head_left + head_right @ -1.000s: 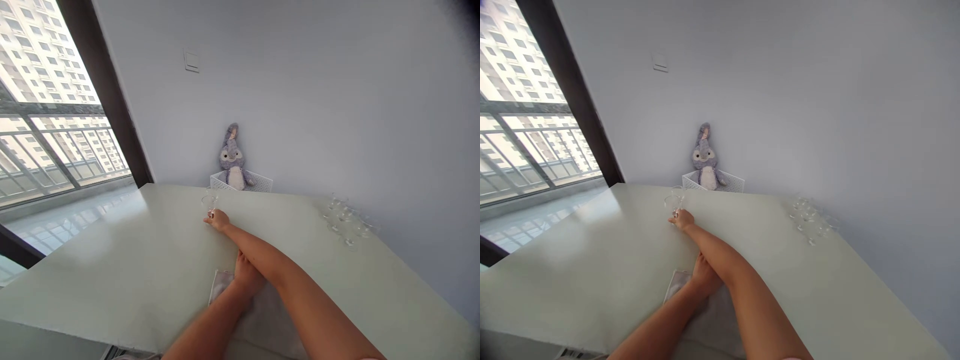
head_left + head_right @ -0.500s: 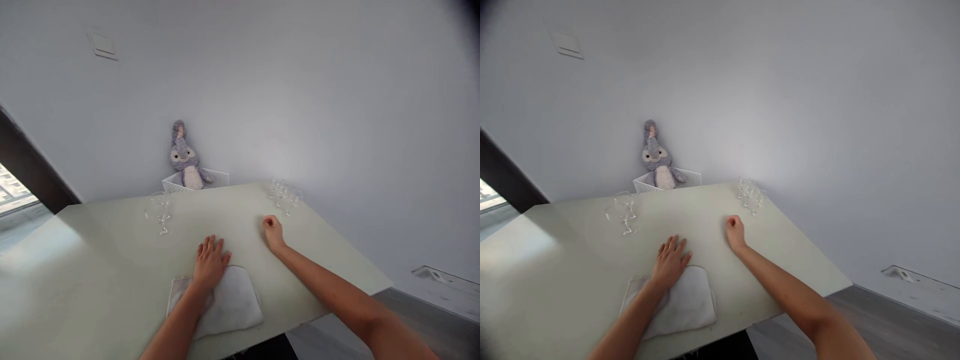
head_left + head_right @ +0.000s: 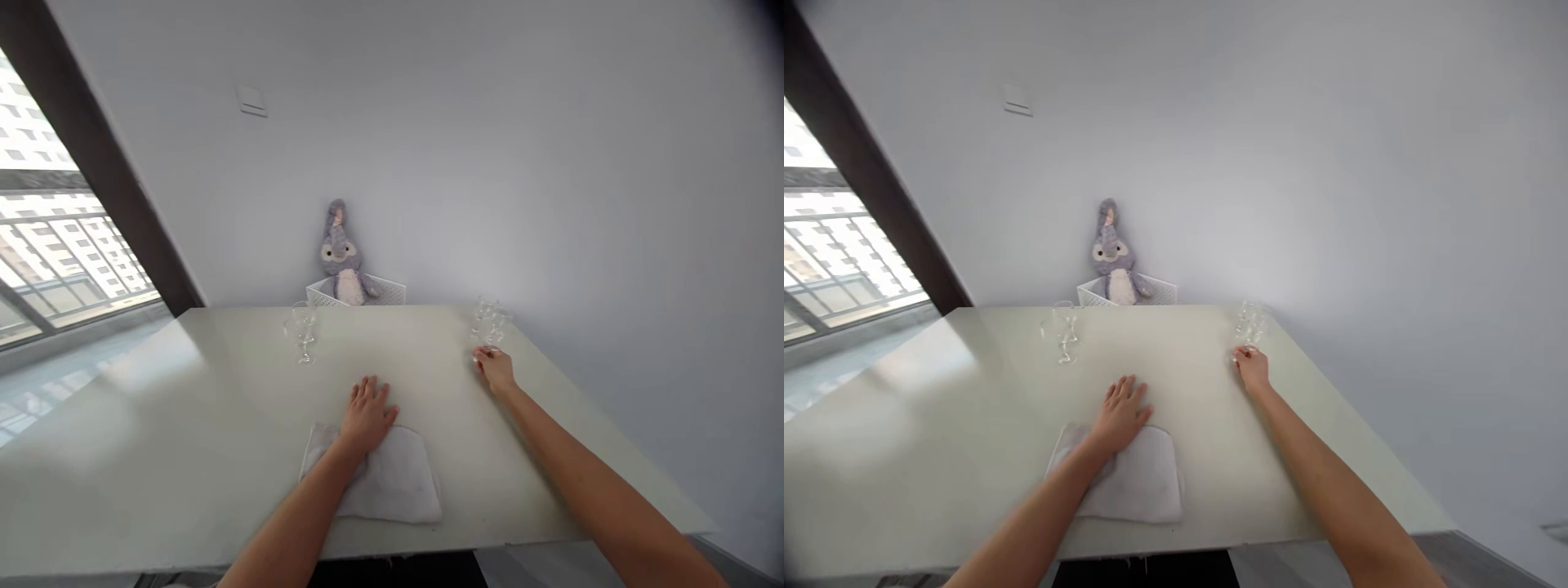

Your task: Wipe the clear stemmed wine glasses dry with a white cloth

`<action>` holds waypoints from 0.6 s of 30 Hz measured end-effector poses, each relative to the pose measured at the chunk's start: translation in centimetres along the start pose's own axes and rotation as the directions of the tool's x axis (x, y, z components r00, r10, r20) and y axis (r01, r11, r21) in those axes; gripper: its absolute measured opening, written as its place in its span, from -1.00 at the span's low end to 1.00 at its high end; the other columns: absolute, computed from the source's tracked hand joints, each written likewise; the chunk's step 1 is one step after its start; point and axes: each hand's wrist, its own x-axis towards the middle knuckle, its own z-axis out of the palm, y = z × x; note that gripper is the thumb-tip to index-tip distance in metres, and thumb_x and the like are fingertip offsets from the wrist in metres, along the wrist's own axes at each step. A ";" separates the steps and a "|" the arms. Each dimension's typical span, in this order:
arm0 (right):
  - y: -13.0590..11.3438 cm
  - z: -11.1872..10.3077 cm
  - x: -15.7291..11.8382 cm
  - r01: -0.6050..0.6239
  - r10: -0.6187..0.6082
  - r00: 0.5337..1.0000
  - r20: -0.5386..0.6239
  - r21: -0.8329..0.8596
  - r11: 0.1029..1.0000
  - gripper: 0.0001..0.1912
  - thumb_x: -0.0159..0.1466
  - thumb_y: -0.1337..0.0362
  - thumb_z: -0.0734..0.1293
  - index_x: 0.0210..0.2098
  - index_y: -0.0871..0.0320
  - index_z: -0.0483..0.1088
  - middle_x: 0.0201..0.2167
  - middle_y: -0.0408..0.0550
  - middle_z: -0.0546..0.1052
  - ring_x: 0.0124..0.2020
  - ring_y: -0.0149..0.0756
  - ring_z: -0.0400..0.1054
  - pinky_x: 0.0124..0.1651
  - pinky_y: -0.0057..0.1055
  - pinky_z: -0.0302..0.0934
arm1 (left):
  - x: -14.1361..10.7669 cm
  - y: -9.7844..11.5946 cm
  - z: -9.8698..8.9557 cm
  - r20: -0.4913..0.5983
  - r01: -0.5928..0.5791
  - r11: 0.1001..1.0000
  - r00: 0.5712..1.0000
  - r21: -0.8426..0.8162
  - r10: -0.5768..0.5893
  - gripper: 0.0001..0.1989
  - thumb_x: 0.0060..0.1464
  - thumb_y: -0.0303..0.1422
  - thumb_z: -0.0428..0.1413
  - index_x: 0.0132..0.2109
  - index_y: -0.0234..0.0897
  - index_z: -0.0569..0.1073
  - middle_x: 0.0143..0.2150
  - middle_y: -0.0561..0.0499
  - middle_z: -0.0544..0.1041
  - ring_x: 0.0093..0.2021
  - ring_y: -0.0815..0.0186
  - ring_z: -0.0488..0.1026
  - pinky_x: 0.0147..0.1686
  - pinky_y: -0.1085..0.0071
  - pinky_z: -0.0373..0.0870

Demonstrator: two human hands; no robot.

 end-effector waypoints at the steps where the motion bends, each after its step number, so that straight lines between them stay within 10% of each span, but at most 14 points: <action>1: -0.6 1.7 -1.0 0.018 -0.018 0.998 0.060 0.008 1.000 -0.81 -0.10 0.25 0.30 -0.50 0.24 0.32 -0.65 -0.17 0.34 -0.68 -0.50 0.16 -0.67 -0.56 0.06 | 0.0 0.0 0.1 -0.007 0.001 1.000 1.000 -0.014 -0.002 -0.47 0.09 -0.09 -0.20 0.14 -0.23 0.17 0.23 -0.16 0.05 0.24 0.09 -0.10 0.15 0.12 -0.16; 4: -3.1 7.8 -4.8 0.064 -0.078 0.953 0.292 0.055 0.996 -0.81 -0.09 0.24 0.31 -0.50 0.23 0.34 -0.65 -0.18 0.36 -0.67 -0.49 0.19 -0.65 -0.56 0.11 | 0.0 -0.2 0.3 -0.037 -0.005 0.998 0.999 -0.062 0.003 -0.49 0.07 -0.11 -0.15 0.12 -0.25 0.19 0.22 -0.18 0.07 0.23 0.05 -0.09 0.15 0.10 -0.14; 11: -8.4 22.4 -14.4 0.074 -0.182 0.631 0.754 0.175 0.982 -0.88 0.01 0.29 0.29 -0.46 0.22 0.33 -0.67 -0.23 0.33 -0.67 -0.54 0.19 -0.65 -0.62 0.11 | -0.2 -0.5 -0.1 -0.077 -0.260 0.927 0.966 -0.272 0.248 -0.52 0.02 -0.17 -0.04 0.08 -0.26 0.22 0.11 -0.12 0.26 0.14 0.12 0.12 0.13 0.20 0.03; 18: -7.7 29.5 -18.4 -0.026 0.051 0.610 0.791 -0.044 0.999 -0.85 0.00 0.43 0.30 -0.37 0.23 0.34 -0.67 -0.24 0.29 -0.68 -0.54 0.18 -0.61 -0.58 0.18 | -0.3 -1.2 1.8 0.030 -0.257 0.937 0.962 -0.238 0.271 -0.49 0.10 -0.23 -0.14 0.18 -0.30 0.08 0.26 -0.13 0.01 0.24 0.00 -0.11 0.19 0.07 -0.19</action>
